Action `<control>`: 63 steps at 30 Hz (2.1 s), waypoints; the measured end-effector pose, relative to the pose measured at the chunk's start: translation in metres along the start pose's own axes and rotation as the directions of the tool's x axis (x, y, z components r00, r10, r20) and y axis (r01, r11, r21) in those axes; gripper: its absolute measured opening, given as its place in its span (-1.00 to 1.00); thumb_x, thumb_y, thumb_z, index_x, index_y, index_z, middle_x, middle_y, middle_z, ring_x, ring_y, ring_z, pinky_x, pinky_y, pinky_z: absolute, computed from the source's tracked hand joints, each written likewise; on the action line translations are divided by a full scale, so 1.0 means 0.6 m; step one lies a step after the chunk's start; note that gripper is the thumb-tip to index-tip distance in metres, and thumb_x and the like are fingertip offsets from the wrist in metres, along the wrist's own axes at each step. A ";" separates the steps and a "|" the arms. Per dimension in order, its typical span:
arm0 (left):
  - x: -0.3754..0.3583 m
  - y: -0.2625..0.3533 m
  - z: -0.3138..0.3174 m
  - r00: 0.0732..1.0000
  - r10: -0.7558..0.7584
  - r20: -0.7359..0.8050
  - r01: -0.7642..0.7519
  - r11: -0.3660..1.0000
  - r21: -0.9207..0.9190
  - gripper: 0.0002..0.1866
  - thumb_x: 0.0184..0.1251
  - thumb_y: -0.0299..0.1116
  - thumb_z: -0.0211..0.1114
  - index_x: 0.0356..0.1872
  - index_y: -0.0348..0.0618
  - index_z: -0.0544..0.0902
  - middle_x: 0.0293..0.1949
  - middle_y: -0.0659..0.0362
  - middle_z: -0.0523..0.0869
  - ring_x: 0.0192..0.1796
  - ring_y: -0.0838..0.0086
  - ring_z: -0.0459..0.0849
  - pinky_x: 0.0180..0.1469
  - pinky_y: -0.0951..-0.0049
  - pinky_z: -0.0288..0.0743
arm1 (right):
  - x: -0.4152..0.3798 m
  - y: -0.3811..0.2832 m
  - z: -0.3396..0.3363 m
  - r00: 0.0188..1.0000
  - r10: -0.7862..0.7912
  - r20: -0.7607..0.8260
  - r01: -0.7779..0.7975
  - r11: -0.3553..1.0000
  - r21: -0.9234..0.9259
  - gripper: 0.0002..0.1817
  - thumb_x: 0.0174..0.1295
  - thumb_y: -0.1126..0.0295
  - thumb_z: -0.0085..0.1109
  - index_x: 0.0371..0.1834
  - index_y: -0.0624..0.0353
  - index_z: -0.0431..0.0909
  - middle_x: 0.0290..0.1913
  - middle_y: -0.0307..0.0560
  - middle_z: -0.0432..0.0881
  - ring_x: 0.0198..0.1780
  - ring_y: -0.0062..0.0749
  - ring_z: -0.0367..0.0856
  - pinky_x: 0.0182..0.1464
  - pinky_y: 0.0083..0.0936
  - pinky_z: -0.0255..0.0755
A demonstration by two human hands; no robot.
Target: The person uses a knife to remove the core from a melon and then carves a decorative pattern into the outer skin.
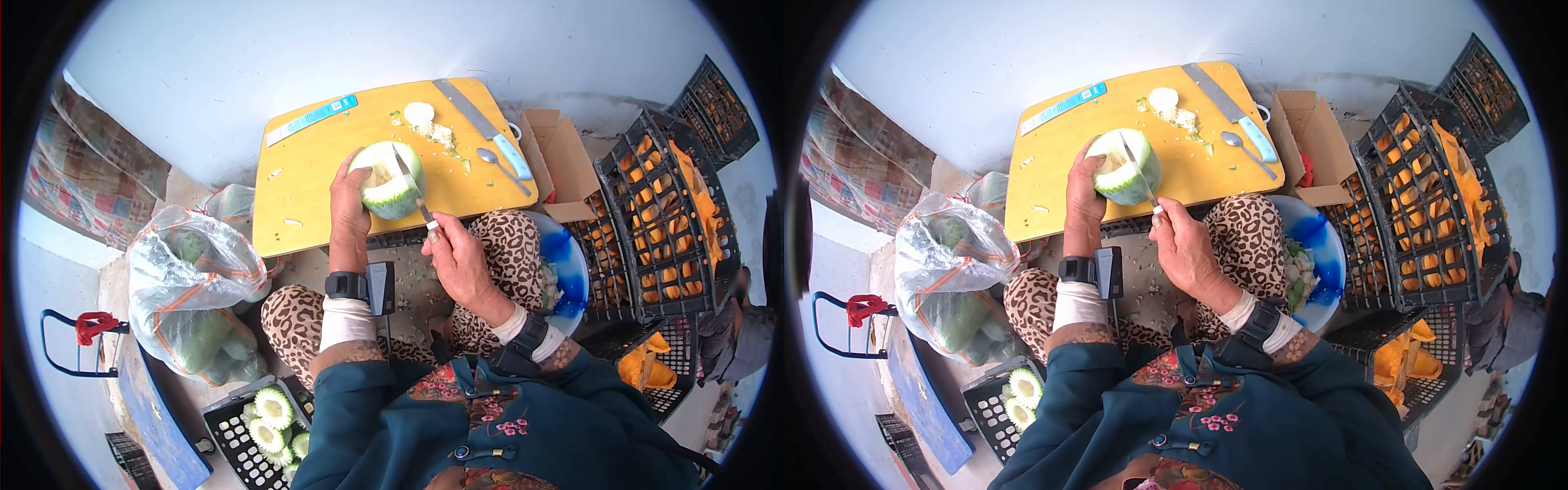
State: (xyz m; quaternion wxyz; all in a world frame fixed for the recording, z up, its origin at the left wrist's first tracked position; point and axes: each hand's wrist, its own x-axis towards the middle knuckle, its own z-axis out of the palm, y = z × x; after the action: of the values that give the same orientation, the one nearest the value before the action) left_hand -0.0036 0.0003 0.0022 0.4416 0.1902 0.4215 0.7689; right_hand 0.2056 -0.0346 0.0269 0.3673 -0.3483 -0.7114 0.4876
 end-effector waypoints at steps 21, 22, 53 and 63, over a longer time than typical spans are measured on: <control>-0.001 0.002 0.003 1.000 0.014 0.003 -0.014 1.000 0.027 -0.50 0.12 -0.59 0.07 0.18 -0.32 0.47 -0.02 0.01 0.63 -0.05 0.32 0.64 0.03 0.39 0.54 | 0.037 -0.017 0.015 0.995 -0.077 -0.058 0.065 0.981 -0.182 -0.83 0.35 0.47 -0.08 -0.12 0.37 0.40 -0.49 0.09 0.61 -0.41 -0.08 0.65 -0.32 -0.30 0.48; -0.001 0.001 0.002 1.000 0.016 0.005 -0.017 1.000 0.027 -0.50 0.12 -0.59 0.07 0.18 -0.32 0.47 -0.02 0.01 0.63 -0.06 0.33 0.65 0.03 0.39 0.54 | 0.043 -0.015 0.016 0.994 -0.095 -0.057 0.080 0.973 -0.214 -0.83 0.37 0.45 -0.10 -0.15 0.36 0.41 -0.53 0.05 0.61 -0.43 -0.12 0.66 -0.32 -0.32 0.48; 0.003 -0.004 0.001 0.999 0.038 0.008 -0.038 0.998 0.042 -0.51 0.12 -0.57 0.04 0.16 -0.32 0.47 0.00 0.01 0.62 0.00 0.29 0.62 0.10 0.37 0.49 | -0.043 0.017 -0.011 0.979 -0.171 0.113 0.184 0.977 -0.108 -0.65 0.30 0.49 0.02 0.14 0.33 0.33 -0.33 0.20 0.62 -0.31 -0.02 0.68 -0.26 -0.31 0.53; 0.007 -0.008 -0.007 0.999 0.027 0.046 -0.033 0.993 0.114 -0.48 0.18 -0.41 0.10 0.21 -0.31 0.40 0.09 -0.03 0.57 0.12 0.24 0.57 0.18 0.30 0.46 | -0.035 -0.003 -0.019 0.998 -0.064 -0.021 0.063 0.997 -0.035 -0.61 0.30 0.52 0.03 0.20 0.23 0.36 -0.40 0.08 0.61 -0.40 -0.26 0.67 -0.31 -0.41 0.51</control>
State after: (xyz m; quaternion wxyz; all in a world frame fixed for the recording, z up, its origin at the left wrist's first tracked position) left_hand -0.0061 0.0033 -0.0043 0.4274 0.2385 0.4524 0.7455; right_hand 0.2255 -0.0476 0.0276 0.3843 -0.3370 -0.7262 0.4597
